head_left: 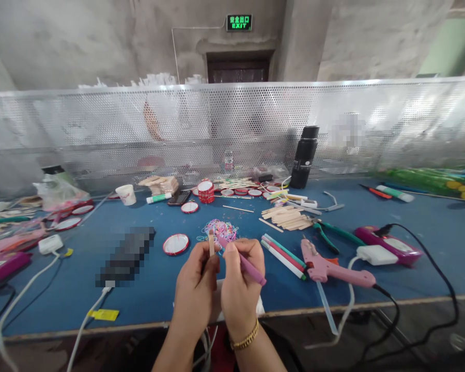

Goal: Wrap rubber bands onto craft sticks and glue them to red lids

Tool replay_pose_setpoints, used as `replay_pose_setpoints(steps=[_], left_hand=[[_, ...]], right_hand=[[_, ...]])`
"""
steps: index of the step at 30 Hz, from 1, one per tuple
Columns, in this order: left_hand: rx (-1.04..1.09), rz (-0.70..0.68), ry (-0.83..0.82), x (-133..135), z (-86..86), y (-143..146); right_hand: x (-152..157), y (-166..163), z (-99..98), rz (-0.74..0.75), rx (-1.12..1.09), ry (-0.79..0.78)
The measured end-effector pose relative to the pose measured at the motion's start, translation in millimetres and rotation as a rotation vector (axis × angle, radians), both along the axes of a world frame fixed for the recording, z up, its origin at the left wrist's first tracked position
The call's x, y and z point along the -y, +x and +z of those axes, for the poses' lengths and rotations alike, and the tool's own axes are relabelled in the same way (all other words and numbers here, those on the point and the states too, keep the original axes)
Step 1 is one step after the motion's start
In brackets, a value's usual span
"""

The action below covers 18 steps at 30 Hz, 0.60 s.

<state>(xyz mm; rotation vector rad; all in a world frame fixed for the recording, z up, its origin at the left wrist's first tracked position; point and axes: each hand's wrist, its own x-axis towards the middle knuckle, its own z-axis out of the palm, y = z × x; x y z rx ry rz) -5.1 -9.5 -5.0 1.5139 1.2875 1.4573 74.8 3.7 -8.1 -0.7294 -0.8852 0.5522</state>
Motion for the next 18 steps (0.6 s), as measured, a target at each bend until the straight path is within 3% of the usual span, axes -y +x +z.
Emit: replay_pose_setpoints(steps=[18], left_hand=[[-0.007, -0.008, 0.034, -0.6, 0.7, -0.4]], right_hand=[[-0.4, -0.7, 4.8, 0.018, 0.009, -0.004]])
